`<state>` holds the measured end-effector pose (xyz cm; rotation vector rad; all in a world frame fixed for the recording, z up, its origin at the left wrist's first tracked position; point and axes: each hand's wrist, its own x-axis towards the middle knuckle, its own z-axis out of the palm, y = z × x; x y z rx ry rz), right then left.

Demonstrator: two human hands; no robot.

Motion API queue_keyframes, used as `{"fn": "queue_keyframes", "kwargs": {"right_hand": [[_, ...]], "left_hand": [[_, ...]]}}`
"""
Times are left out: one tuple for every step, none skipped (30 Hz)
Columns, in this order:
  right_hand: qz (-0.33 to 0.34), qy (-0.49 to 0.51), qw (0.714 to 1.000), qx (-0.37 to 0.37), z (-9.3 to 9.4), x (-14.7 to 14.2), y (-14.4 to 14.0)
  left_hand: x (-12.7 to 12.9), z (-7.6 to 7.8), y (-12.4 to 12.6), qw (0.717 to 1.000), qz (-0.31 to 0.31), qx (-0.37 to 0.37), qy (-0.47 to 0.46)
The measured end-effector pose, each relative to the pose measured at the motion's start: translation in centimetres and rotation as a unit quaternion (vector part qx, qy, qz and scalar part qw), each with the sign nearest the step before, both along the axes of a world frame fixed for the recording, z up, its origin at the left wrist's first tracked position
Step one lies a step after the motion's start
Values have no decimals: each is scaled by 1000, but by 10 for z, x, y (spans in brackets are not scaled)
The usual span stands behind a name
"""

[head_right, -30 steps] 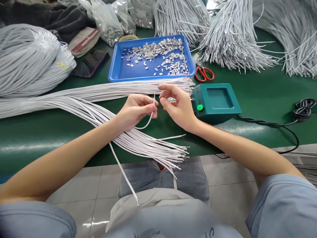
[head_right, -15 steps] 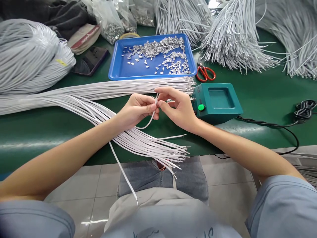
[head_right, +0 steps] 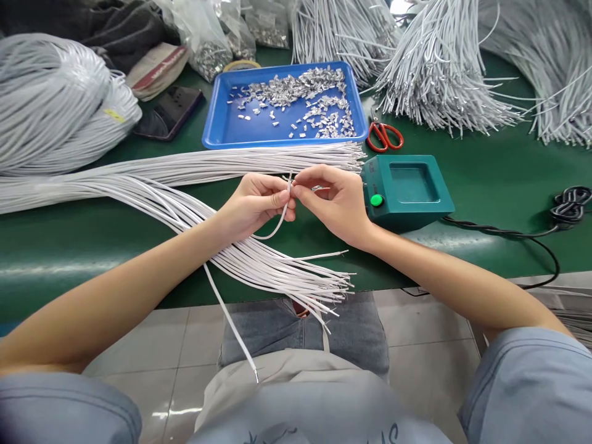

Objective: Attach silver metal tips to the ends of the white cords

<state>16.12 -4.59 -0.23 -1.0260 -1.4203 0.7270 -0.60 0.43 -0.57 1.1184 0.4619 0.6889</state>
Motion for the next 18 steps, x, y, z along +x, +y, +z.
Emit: {"fn": "queue_keyframes", "kwargs": {"right_hand": [[8, 4, 1000, -8, 1, 0, 0], [16, 9, 1000, -16, 1, 1, 0], [24, 16, 999, -20, 2, 2, 0], [32, 21, 999, -22, 2, 3, 0], [38, 25, 999, -21, 2, 4, 1], [45, 25, 998, -20, 2, 5, 1], [54, 22, 998, -20, 3, 6, 1], [63, 16, 998, -21, 3, 7, 1], [71, 9, 997, -22, 2, 7, 1], [76, 4, 997, -21, 2, 7, 1], [80, 2, 997, -17, 1, 7, 1], [83, 4, 996, -9, 1, 7, 1], [85, 10, 996, 0, 0, 6, 0], [84, 16, 996, 8, -1, 6, 0], [82, 20, 996, 13, -2, 5, 0], [79, 22, 997, 15, -2, 5, 0], [74, 21, 997, 15, -3, 5, 0], [69, 20, 997, 13, -3, 5, 0]], "left_hand": [[0, 0, 0, 1000, 0, -1, -3], [0, 0, 0, 1000, 1, -3, -3], [1, 1, -1, 1000, 3, -5, -2], [1, 1, -1, 1000, 2, -5, -1], [1, 2, -1, 1000, 0, -5, 0], [2, 3, -2, 1000, -4, -3, 2], [2, 3, -2, 1000, -7, -1, 5], [2, 4, -3, 1000, -10, 0, 9], [3, 4, -3, 1000, -11, 1, 13], [3, 5, -3, 1000, -11, 3, 17], [3, 5, -3, 1000, -10, 4, 19], [3, 5, -3, 1000, -9, 6, 19], [3, 4, -4, 1000, -9, 8, 17], [3, 4, -4, 1000, -8, 9, 16], [3, 4, -4, 1000, -8, 9, 16], [3, 4, -3, 1000, -7, 9, 19], [3, 4, -3, 1000, -5, 9, 23], [3, 4, -3, 1000, -2, 10, 27]]}}
